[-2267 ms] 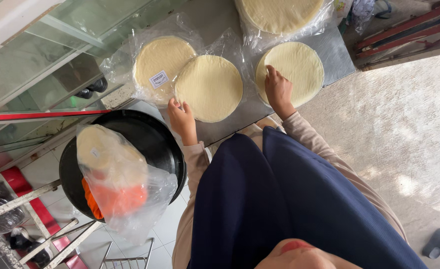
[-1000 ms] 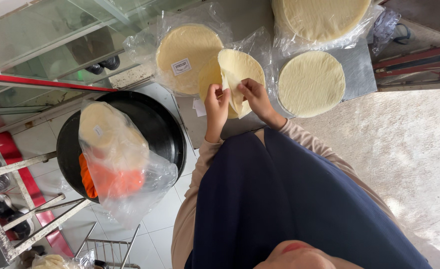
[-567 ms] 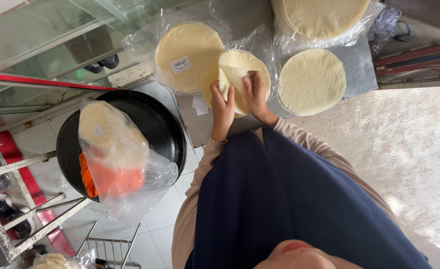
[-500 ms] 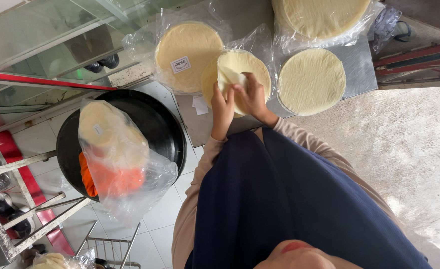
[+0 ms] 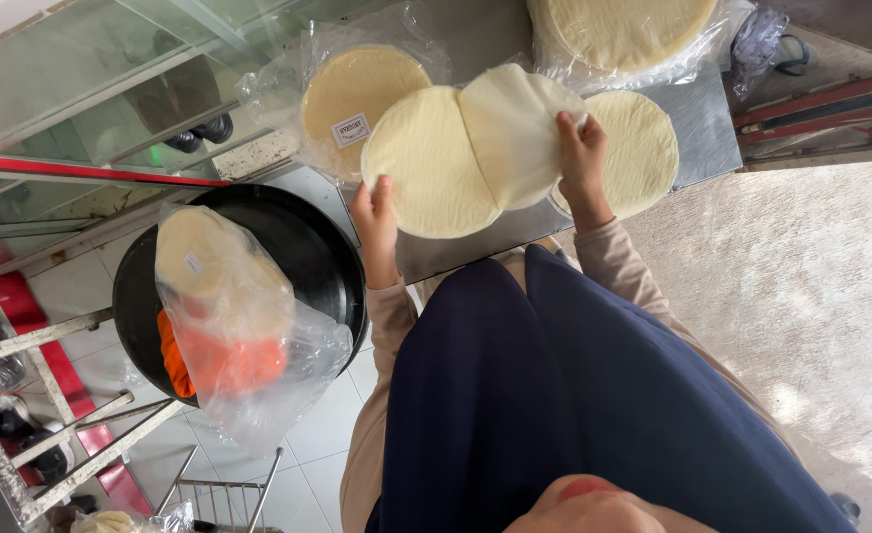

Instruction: The person separates and moves thin, round tortillas from one stack to another on a metal surface by hand.

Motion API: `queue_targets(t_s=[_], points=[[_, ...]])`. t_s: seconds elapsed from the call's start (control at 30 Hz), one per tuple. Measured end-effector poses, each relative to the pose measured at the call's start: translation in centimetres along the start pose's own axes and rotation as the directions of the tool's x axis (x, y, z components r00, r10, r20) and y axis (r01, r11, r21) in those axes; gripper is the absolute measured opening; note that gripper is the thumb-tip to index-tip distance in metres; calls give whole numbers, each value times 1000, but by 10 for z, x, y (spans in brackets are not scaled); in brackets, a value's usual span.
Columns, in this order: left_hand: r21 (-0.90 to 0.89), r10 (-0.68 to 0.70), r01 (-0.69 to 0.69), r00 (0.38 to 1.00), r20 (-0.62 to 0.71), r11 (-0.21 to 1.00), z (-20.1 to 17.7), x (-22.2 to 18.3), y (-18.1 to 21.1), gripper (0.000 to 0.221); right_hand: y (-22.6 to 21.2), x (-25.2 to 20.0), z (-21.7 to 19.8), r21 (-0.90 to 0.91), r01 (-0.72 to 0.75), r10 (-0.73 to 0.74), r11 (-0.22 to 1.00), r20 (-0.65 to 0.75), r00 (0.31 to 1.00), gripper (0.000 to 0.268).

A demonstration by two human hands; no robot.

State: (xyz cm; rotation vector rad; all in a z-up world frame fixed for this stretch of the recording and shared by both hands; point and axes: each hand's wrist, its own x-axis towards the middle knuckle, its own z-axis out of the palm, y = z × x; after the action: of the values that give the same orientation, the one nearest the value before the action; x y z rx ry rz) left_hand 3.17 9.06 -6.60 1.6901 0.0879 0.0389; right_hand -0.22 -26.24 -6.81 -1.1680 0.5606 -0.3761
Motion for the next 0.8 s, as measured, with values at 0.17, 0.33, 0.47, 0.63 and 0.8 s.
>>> queue_targets(t_s=[0.17, 0.33, 0.47, 0.63, 0.8], points=[[83, -22, 22, 1000, -5, 996, -16, 16, -32, 30, -24, -10, -31, 115, 23, -19, 993, -35, 999, 25], [132, -49, 59, 996, -75, 989, -27, 22, -34, 32, -82, -35, -57, 220, -79, 104, 972, -105, 989, 27], [275, 41, -27, 998, -45, 961, -35, 22, -23, 32, -128, -49, -98, 178, -59, 98, 982, -218, 971, 24], [315, -12, 38, 996, -83, 948, -34, 18, -19, 32, -150, -43, -147, -729, 316, -528, 608, -73, 846, 10], [394, -31, 63, 996, -88, 917, -34, 20, -25, 36, -91, -37, -112, -899, 409, -478, 155, 294, 828, 14]])
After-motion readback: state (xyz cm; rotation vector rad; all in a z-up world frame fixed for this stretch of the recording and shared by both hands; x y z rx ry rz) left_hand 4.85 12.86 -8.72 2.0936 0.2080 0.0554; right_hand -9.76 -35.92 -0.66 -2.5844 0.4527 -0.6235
